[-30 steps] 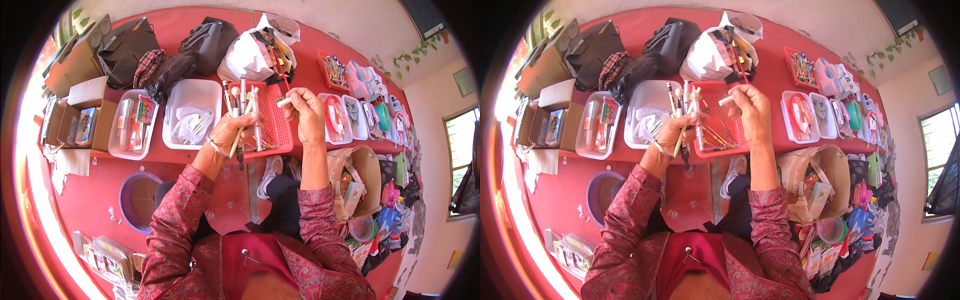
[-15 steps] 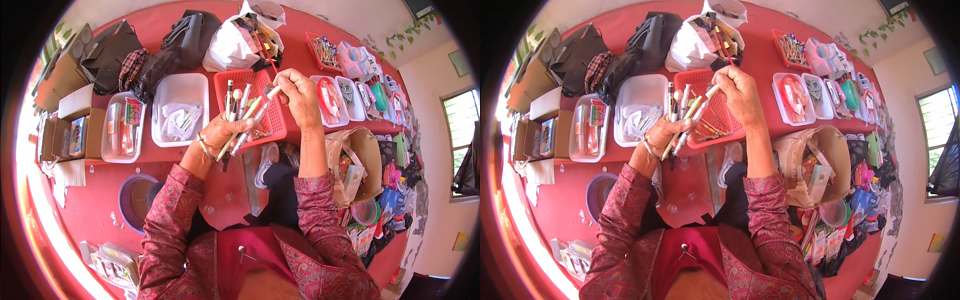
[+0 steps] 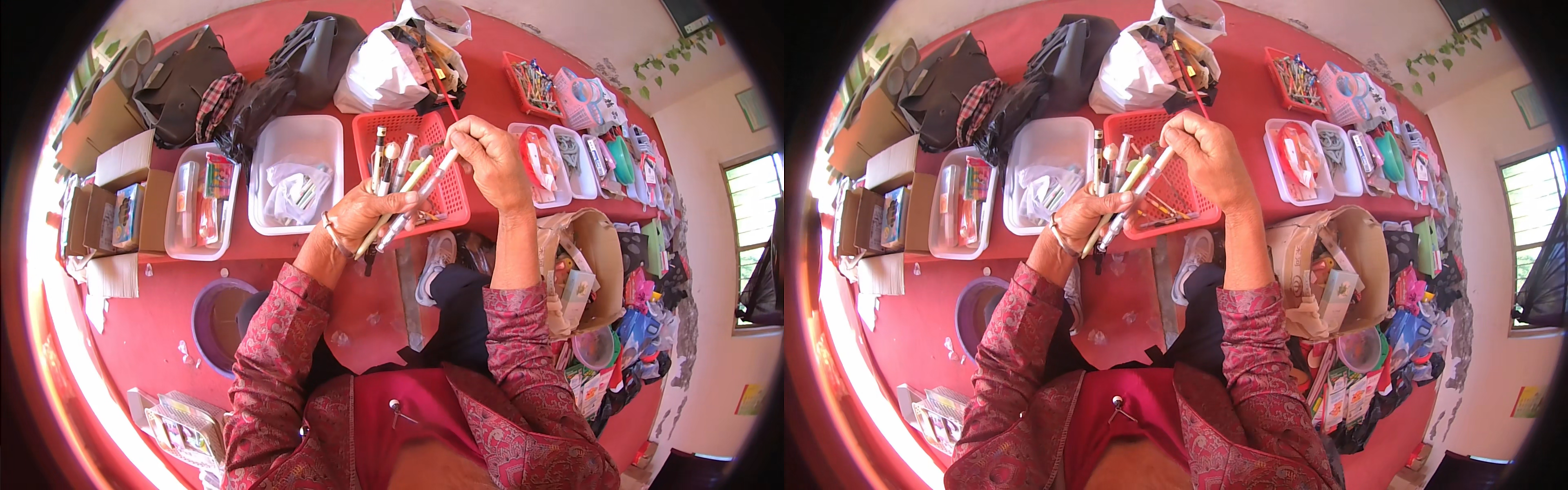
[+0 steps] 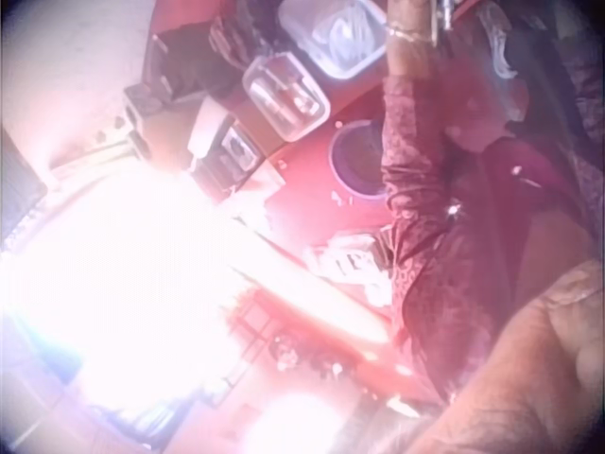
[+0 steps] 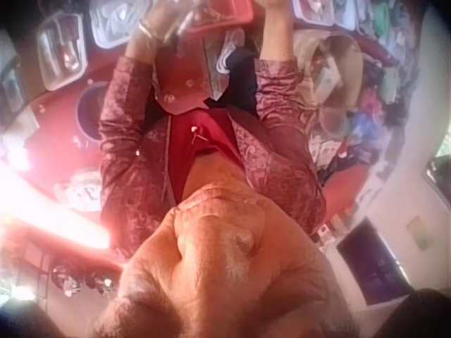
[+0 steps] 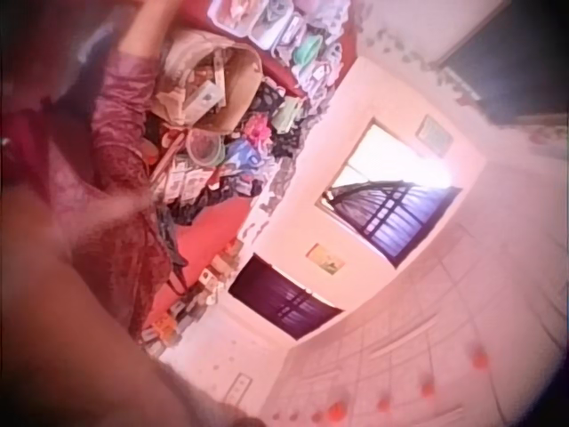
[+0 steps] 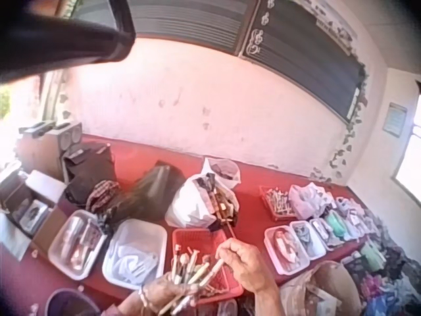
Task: The person sorts through a red plastic basket filled with various pens and markers. They pick up items individually, inspect them, and transfer them into a white plastic container on the table. The process involves repetitive picking, checking, and placing of stationery items.
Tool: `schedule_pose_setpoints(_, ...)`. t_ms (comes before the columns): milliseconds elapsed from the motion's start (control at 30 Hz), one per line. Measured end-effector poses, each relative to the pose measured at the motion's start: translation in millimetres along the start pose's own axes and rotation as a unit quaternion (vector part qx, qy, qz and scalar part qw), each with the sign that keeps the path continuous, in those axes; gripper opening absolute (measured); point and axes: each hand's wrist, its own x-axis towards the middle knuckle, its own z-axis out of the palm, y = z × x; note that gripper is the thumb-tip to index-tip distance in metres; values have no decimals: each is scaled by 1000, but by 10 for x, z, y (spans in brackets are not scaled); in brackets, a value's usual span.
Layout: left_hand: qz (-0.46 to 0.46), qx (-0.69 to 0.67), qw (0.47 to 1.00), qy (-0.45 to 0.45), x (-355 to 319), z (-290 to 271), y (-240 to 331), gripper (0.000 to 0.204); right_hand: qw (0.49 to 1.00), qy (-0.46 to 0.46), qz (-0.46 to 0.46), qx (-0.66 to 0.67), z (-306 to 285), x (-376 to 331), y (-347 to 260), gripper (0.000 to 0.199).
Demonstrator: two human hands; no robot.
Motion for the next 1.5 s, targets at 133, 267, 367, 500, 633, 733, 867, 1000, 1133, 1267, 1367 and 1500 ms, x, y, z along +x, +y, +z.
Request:
schedule_pose_setpoints(133, 4, 17, 1000, 0, -16, 32, 18, 24, 1000, -2, -5, -12, 3, -2, -3, 17)
schedule_pose_setpoints(267, 7, 7, 1000, 10, -7, 48, -7, 28, 999, -6, -6, -34, -7, -4, -29, 16)
schedule_pose_setpoints(367, 4, 46, 999, 20, -6, 50, -8, 31, 999, -22, -14, -30, -24, -7, -45, 14)
schedule_pose_setpoints(500, -6, 112, 993, 22, -6, 29, 30, 28, 988, 4, 71, 139, 12, -26, -102, 9)
schedule_pose_setpoints(633, 31, 102, 993, 57, 4, 87, 10, 19, 977, 18, 106, 182, 16, -10, -91, 14)
schedule_pose_setpoints(733, 41, 96, 992, 76, -3, 96, 12, 20, 979, 3, 97, 179, 52, -17, -39, 16)
schedule_pose_setpoints(867, 51, 113, 987, 102, 17, 66, -22, 21, 982, 16, 88, 163, 65, -12, -22, 14)
schedule_pose_setpoints(1000, 51, 212, 965, 143, 14, 29, 137, 22, 961, 175, 115, 180, -68, 122, 353, 11)
schedule_pose_setpoints(1133, 76, 49, 972, 216, -32, -280, 285, 22, 969, 37, 219, 106, -62, 144, 893, 11)
schedule_pose_setpoints(1267, 68, -105, 977, 175, 34, -404, 249, 24, 947, -20, 319, 28, -34, 126, 1535, 14)
schedule_pose_setpoints(1367, 56, -108, 975, 187, 53, -359, 236, 24, 926, -57, 373, 1, 45, 83, 1813, 14)
schedule_pose_setpoints(1500, 67, -80, 976, 189, 91, -372, 193, 23, 918, -82, 386, -18, 214, 78, 2146, 15)
